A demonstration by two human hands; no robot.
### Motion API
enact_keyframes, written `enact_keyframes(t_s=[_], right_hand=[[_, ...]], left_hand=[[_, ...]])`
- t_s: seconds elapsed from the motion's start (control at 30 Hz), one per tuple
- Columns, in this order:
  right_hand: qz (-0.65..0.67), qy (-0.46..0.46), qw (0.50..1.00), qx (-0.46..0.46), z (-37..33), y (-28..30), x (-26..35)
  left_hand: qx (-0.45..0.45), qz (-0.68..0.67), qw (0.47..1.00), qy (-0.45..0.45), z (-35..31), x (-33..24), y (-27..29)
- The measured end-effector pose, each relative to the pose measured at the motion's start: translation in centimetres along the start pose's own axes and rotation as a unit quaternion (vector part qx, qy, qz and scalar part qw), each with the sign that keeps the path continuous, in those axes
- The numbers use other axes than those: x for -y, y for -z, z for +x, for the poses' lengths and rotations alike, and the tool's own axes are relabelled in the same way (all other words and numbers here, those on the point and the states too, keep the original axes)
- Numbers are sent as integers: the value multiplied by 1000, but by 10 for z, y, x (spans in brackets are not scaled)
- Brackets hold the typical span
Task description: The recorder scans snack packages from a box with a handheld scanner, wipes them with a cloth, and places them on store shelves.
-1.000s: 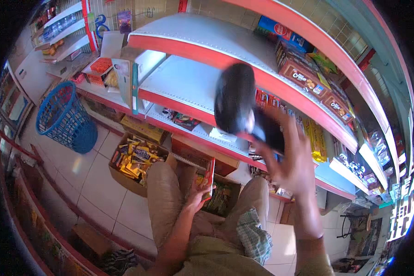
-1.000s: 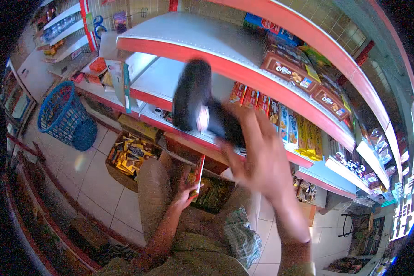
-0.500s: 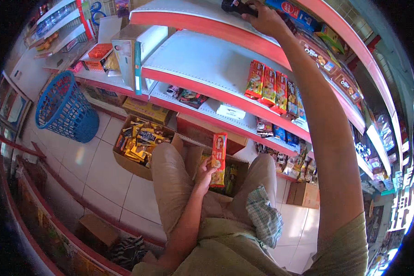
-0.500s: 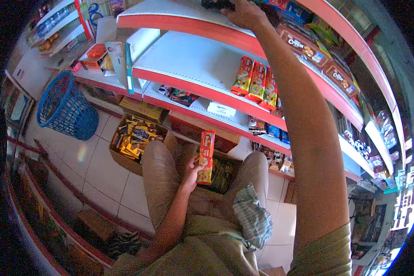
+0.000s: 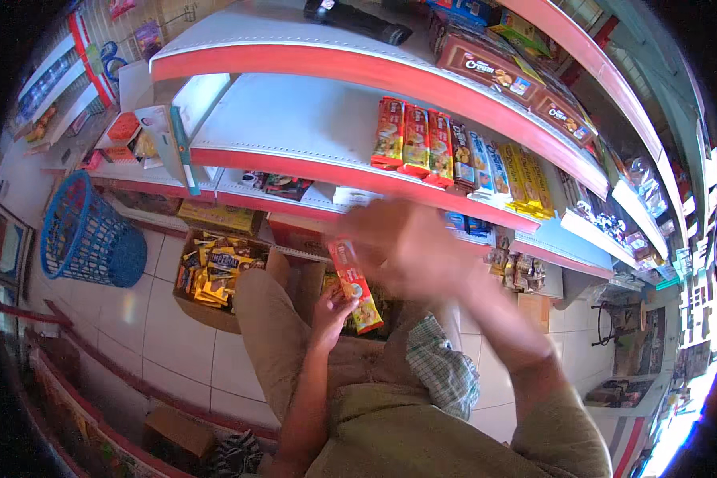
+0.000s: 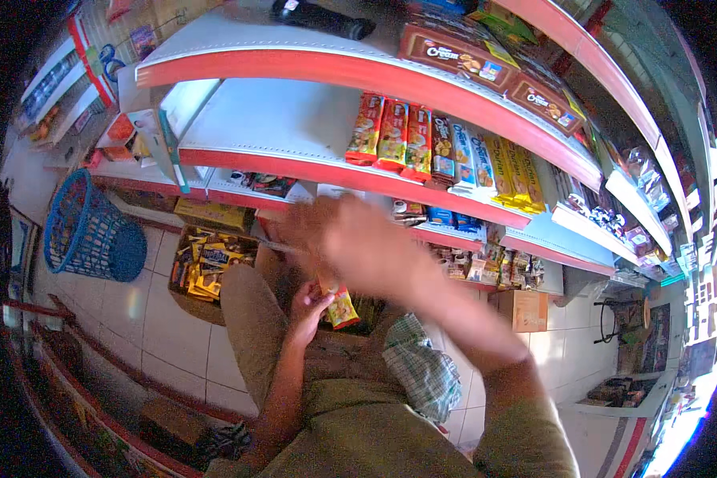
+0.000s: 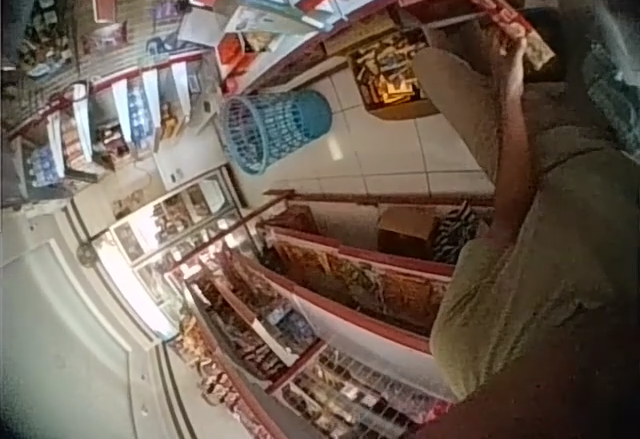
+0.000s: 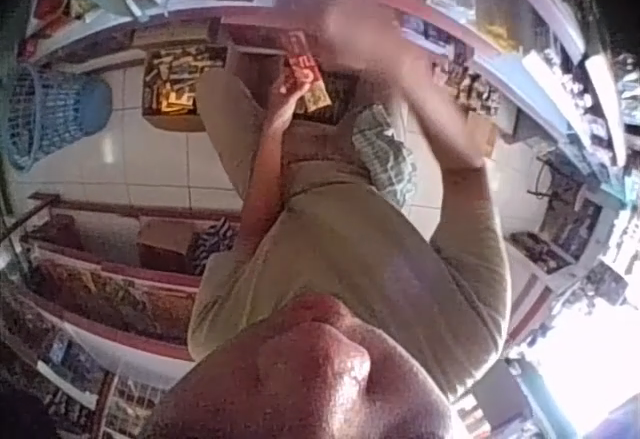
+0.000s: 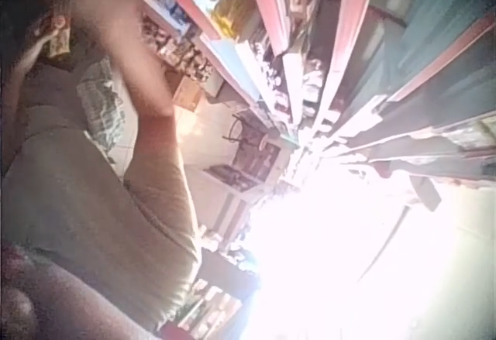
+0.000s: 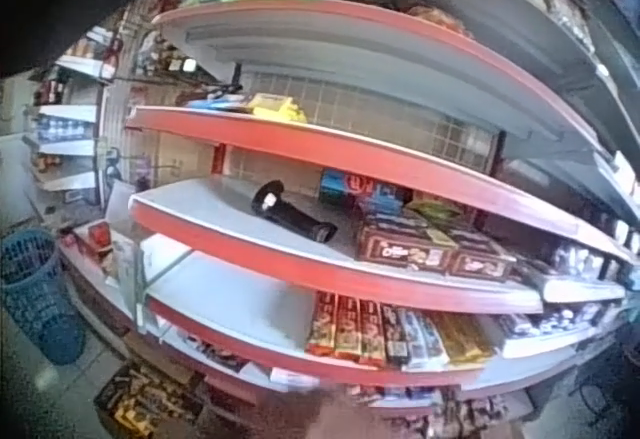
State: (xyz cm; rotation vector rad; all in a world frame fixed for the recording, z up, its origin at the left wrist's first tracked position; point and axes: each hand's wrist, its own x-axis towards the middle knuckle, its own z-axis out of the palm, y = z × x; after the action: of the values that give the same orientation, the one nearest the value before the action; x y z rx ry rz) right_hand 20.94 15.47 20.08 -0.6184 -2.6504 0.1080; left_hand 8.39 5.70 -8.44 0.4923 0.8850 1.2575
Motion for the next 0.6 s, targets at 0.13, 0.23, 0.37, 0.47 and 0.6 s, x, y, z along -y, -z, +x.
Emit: enact_keyframes(t_s=[0.13,0.23,0.37,0.47,0.6], right_hand=[[23,-121,990,72,-104,-51,49],[133,-246,958,62,-143,-66,57],[37,-239,967,-84,-167,-64,38],[-26,-230,957,-176,-167,-50,-11],[-102,-193,933,-286,-124,-35,-107]], left_hand=[[0,63,998,-32,-18,-25,-32],[-8,75,997,-14,-23,-40,-69],[70,174,980,-61,-9,-71,-122],[160,173,959,-159,35,-106,-166],[39,519,724,-454,142,-167,-189]])
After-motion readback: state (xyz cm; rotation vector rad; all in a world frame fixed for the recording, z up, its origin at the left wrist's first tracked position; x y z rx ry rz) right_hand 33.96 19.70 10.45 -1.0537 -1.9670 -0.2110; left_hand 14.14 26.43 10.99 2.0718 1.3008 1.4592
